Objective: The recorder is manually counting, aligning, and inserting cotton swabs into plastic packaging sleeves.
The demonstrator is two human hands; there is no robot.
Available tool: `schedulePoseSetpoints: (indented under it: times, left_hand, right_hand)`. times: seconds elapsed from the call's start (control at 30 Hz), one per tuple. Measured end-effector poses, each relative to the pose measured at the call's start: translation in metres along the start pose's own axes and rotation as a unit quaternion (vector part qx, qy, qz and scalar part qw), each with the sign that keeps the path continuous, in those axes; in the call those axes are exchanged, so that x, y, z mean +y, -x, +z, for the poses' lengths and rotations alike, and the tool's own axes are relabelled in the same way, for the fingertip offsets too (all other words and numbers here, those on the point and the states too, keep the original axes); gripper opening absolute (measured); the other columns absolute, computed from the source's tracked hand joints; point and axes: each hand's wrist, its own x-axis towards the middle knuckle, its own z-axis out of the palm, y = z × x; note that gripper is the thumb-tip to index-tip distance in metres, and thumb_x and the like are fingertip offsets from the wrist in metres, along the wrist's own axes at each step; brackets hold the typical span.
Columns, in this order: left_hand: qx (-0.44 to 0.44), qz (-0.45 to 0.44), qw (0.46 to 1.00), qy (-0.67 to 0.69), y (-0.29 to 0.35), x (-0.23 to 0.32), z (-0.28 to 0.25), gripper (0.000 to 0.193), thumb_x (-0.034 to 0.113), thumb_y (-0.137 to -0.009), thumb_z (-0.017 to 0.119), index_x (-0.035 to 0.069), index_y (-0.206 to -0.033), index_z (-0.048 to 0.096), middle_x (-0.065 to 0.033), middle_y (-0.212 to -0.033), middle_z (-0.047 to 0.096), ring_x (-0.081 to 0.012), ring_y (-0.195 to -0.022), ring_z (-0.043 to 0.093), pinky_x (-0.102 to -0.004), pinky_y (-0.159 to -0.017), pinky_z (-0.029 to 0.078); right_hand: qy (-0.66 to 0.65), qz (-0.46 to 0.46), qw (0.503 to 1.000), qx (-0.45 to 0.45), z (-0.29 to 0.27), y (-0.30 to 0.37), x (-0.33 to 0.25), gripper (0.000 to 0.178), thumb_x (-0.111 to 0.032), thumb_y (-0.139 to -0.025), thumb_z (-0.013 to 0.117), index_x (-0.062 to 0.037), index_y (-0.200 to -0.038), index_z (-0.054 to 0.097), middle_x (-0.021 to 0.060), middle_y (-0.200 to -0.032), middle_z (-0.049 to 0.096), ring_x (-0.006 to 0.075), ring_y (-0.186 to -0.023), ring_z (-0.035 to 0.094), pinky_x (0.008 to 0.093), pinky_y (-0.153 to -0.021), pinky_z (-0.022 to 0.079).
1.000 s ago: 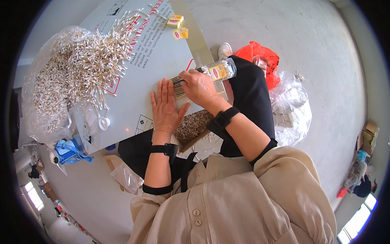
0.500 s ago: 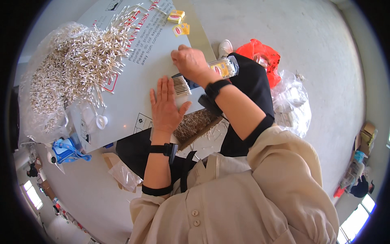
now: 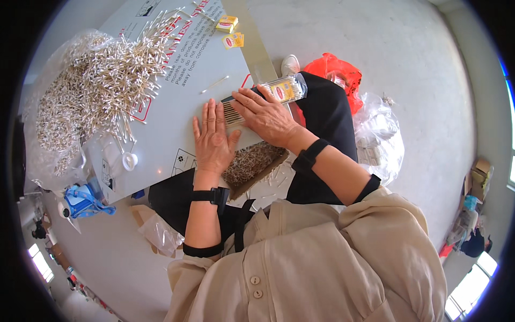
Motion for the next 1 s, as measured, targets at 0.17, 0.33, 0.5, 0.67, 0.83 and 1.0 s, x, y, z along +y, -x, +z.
schedulePoseSetpoints:
  times: [0.17,0.33,0.5,0.67,0.83,1.0]
  left_hand:
    - [-0.005,0.001,1.0,-0.008,0.0,0.001,0.0,0.08,0.052,-0.095,0.05,0.004,-0.154,0.027,-0.0114,-0.163,0.02,-0.0256,-0.151,0.015,-0.0506,-0.122,0.01]
    - [-0.005,-0.007,1.0,-0.019,-0.001,0.002,0.005,0.081,0.059,-0.097,0.039,0.003,-0.154,0.025,-0.0145,-0.162,0.02,-0.0293,-0.151,0.015,-0.0521,-0.121,0.01]
    - [0.002,-0.029,1.0,0.001,-0.005,0.014,0.008,0.079,0.052,-0.097,0.047,0.002,-0.154,0.026,-0.0155,-0.162,0.019,-0.0296,-0.151,0.014,-0.0504,-0.122,0.009]
    - [0.007,-0.038,0.999,0.002,-0.005,0.014,0.008,0.079,0.048,-0.096,0.052,0.002,-0.154,0.025,-0.0151,-0.163,0.018,-0.0288,-0.152,0.013,-0.049,-0.122,0.008]
    - [0.003,-0.034,0.999,0.01,-0.009,0.019,0.008,0.081,0.053,-0.098,0.044,0.003,-0.156,0.018,-0.0168,-0.162,0.017,-0.0314,-0.151,0.013,-0.0512,-0.121,0.008]
    - [-0.003,-0.031,0.999,0.011,-0.016,0.034,0.01,0.082,0.051,-0.097,0.049,0.003,-0.155,0.019,-0.0164,-0.162,0.017,-0.0304,-0.151,0.014,-0.0502,-0.122,0.009]
  right_hand:
    - [0.024,-0.008,1.0,0.007,0.008,-0.003,0.001,0.052,-0.02,-0.088,0.057,-0.0066,-0.138,0.051,0.0082,-0.15,0.044,0.0224,-0.143,0.036,0.0485,-0.121,0.019]
    - [0.056,-0.041,0.997,0.026,0.008,-0.007,0.009,0.05,-0.019,-0.088,0.056,-0.0069,-0.136,0.053,0.0071,-0.146,0.05,0.0218,-0.141,0.039,0.0495,-0.121,0.019]
    - [0.048,-0.047,0.998,0.019,0.004,-0.01,0.022,0.049,-0.021,-0.089,0.058,-0.0086,-0.137,0.052,0.0069,-0.146,0.05,0.022,-0.142,0.038,0.0497,-0.12,0.02]
    - [0.07,0.141,0.987,0.029,-0.019,0.01,0.035,0.069,-0.039,-0.091,0.06,-0.0125,-0.151,0.036,0.0089,-0.158,0.032,0.0256,-0.149,0.023,0.0491,-0.121,0.011]
    - [0.072,0.173,0.982,-0.007,-0.019,0.043,0.055,0.072,-0.047,-0.094,0.053,-0.0127,-0.153,0.03,0.009,-0.16,0.026,0.0261,-0.148,0.023,0.0494,-0.121,0.01]
    - [0.015,0.192,0.981,-0.025,-0.013,0.046,0.056,0.074,-0.048,-0.095,0.052,-0.0122,-0.154,0.027,0.0083,-0.161,0.025,0.0256,-0.149,0.022,0.0483,-0.122,0.01]
